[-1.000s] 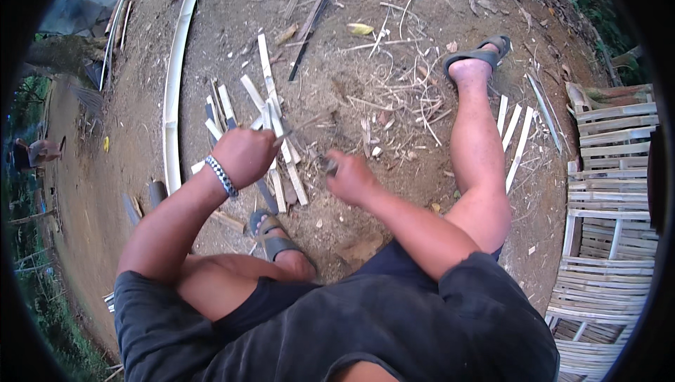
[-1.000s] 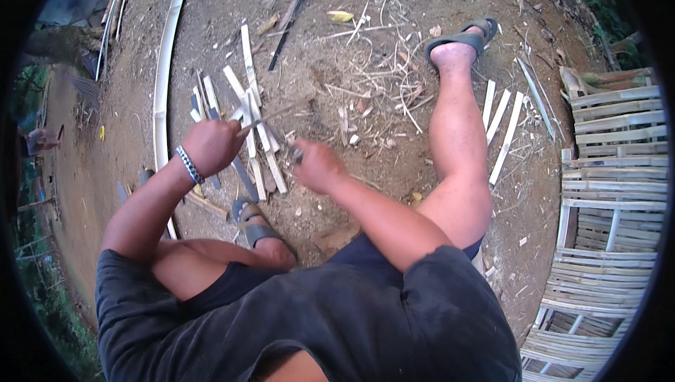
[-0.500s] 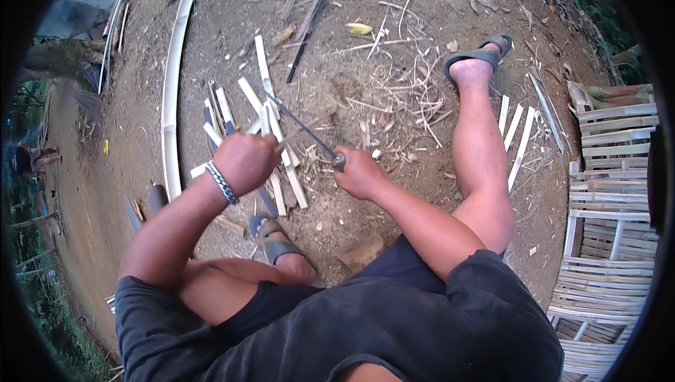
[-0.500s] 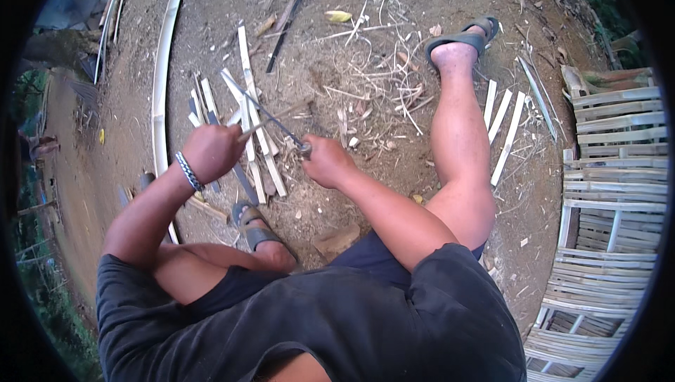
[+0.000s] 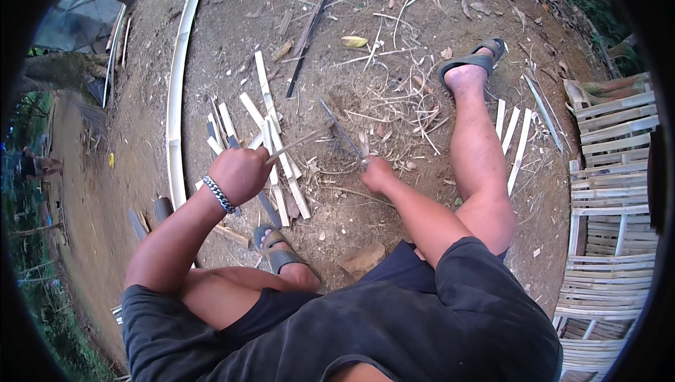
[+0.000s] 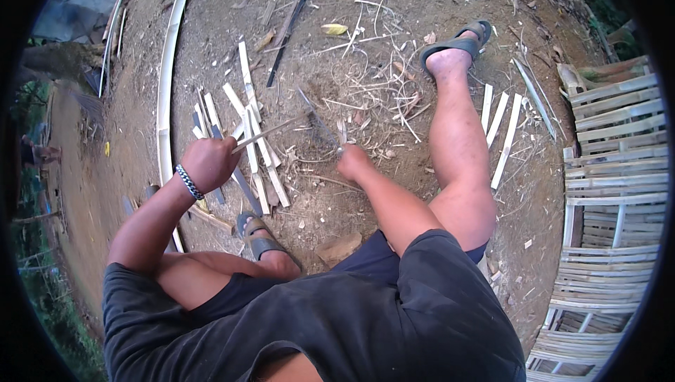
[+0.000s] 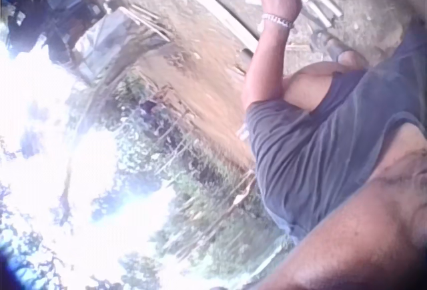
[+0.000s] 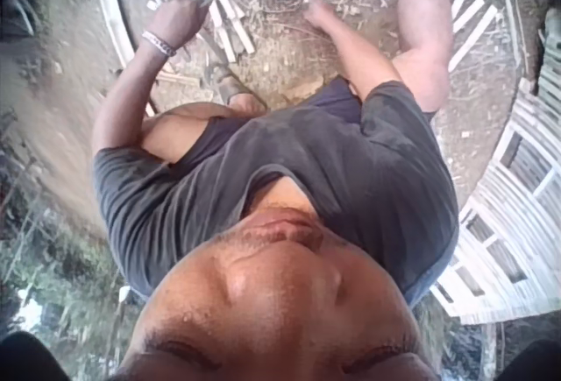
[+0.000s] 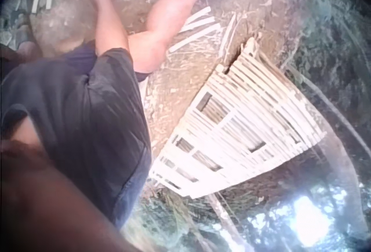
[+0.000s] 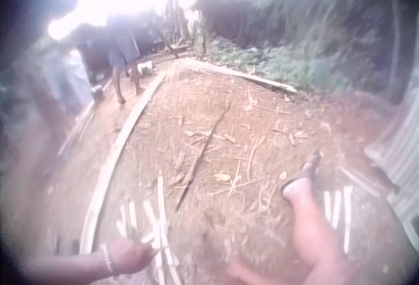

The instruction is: The person shaves thin strips of bamboo using a machete. They hold the bamboo strip in one hand and draw the blade across the surface repeatedly to thin the material while sitting outdoors.

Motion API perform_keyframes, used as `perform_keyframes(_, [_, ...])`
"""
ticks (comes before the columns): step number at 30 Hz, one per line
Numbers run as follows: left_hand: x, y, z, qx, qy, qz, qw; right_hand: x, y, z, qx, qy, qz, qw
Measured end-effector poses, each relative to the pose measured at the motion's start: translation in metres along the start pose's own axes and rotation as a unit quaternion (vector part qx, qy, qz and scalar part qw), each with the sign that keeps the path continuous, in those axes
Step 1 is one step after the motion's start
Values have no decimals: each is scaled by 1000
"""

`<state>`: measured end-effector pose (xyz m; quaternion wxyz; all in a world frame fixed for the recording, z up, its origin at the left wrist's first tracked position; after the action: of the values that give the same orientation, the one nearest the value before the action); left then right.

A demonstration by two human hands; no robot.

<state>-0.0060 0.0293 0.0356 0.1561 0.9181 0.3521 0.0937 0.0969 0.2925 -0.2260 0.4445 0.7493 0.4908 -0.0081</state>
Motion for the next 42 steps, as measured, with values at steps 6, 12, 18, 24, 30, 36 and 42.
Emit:
perform_keyframes(6, [-28,-3,7,-16,329,-236,914,-7,-6,4,-26,-37,40,998])
perform_keyframes(12, [-48,6,21,-9,361,-223,905,-37,23,-13,-4,-57,30,998])
perform_keyframes(18, [-46,14,30,12,224,-189,956,-125,81,-57,-74,-34,-105,991])
perform_keyframes(24, [-32,11,23,13,198,-144,969,-70,34,-50,-78,-11,-3,997])
perform_keyframes(30, [-31,12,19,26,205,-141,968,-85,61,-31,-35,-44,-65,996])
perform_keyframes(36, [-47,8,26,2,249,-208,946,-40,26,-15,-32,-36,70,996])
perform_keyframes(42, [-22,15,15,33,208,-176,961,-96,72,-39,-83,-71,3,994])
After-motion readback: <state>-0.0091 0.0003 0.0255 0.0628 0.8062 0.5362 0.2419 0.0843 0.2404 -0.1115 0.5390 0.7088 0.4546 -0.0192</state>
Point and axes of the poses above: each hand's wrist, its own y-axis away from the middle knuckle, its own z-axis out of the palm, x = y × z, the point moved 1 cm from there along -y, towards the middle knuckle, and after that the axes turned 7 degrees about z, right-handed, at the moved point
